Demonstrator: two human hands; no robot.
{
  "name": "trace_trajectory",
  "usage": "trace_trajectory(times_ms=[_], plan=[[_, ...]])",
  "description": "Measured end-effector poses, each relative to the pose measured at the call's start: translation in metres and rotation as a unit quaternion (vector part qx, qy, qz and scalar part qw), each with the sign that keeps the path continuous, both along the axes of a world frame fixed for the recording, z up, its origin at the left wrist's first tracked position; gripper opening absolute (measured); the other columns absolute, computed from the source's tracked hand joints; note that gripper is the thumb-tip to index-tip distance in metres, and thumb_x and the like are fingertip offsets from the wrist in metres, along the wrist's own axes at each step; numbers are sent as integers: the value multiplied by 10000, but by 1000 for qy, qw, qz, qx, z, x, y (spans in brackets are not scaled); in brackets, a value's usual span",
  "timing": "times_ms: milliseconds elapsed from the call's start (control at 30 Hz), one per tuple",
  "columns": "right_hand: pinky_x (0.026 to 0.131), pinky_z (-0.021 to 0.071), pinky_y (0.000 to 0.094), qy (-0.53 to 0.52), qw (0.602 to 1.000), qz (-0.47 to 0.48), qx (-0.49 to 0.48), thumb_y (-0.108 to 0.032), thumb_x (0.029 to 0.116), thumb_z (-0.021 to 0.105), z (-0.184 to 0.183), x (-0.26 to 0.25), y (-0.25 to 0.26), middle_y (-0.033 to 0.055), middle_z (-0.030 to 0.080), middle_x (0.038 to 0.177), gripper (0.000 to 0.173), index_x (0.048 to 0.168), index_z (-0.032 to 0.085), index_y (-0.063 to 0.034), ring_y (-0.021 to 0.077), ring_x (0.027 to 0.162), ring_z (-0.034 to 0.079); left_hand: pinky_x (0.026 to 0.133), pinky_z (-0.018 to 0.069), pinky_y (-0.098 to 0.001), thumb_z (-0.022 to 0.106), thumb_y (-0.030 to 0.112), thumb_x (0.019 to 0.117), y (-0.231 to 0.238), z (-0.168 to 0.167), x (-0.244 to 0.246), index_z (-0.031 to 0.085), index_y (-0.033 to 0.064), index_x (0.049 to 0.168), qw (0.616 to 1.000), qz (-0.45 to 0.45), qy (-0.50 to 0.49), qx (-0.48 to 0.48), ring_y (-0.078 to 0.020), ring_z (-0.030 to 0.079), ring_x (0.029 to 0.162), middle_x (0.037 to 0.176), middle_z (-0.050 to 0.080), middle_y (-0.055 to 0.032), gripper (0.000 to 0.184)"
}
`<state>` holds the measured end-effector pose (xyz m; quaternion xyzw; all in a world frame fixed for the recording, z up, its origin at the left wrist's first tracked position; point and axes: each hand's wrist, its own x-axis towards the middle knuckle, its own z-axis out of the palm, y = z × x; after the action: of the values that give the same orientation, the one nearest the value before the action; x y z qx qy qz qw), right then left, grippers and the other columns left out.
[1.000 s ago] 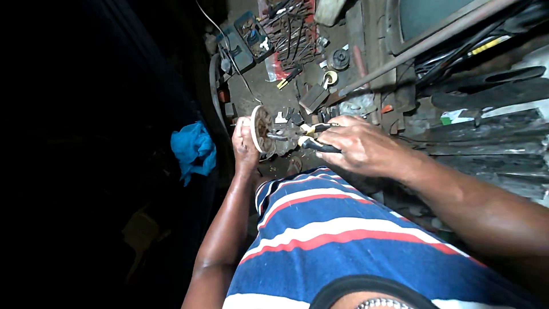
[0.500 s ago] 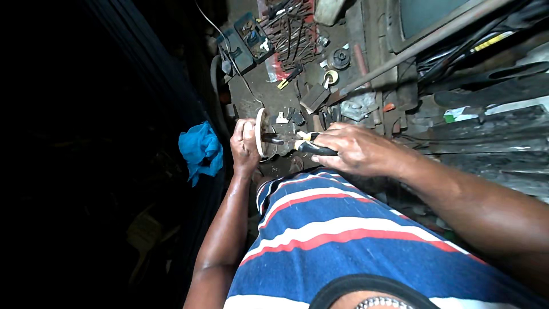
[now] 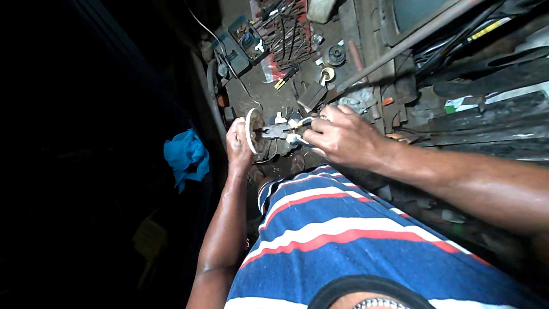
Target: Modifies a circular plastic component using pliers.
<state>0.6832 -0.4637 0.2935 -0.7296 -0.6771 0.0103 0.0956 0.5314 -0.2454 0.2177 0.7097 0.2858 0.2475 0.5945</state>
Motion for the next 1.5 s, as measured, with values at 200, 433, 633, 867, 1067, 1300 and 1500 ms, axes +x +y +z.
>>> trace_trajectory(times_ms=[200,433,633,867,1067,1300,1500], plan=[[770,529,512,84,996,-4,-39,-302,996,576,1,4,3,101,646,840,238,984,678,-88,334,855,647,773,590,-343,318,239,1116,5,5,-1,626,42,1052,998,-32,-8,57,-122,667,836,908,665,-49,371],[493,472,306,332,923,-82,-175,-368,992,656,35,2,8,-79,565,635,176,901,664,-218,63,536,544,815,577,-283,391,250,1096,17,10,-5,666,22,1022,968,-67,-173,167,-87,664,905,971,683,-39,365],[495,529,280,603,762,-84,-220,-226,1019,638,36,12,9,40,672,701,145,971,696,-102,124,546,621,804,564,-274,408,227,1079,25,17,-4,661,53,949,942,-98,-247,203,-84,658,904,942,679,-19,333],[529,561,275,806,553,-8,-210,-179,1039,487,9,14,0,110,635,723,199,1080,620,-36,154,577,638,844,562,-288,400,289,1079,28,27,-7,683,80,1026,930,-140,-270,207,-92,659,956,993,688,-13,355],[633,514,429,441,863,-99,-227,-436,1023,604,16,12,0,46,602,770,310,1052,648,-131,185,669,591,698,609,-382,411,375,1090,25,20,-15,628,50,1219,983,-142,-17,112,-153,674,785,965,691,-74,411],[789,577,571,133,976,-95,-142,-442,980,609,-5,-2,1,145,724,866,363,1121,707,-122,381,889,713,701,560,-399,375,375,1106,20,26,4,675,56,1005,986,-107,114,49,-164,634,721,799,643,-61,450],[664,529,507,308,920,-119,-209,-491,965,622,0,10,8,78,639,752,358,1026,674,-142,252,700,642,686,553,-404,360,292,1091,26,22,-1,688,60,979,982,-114,29,146,-154,630,702,781,646,-51,418]])
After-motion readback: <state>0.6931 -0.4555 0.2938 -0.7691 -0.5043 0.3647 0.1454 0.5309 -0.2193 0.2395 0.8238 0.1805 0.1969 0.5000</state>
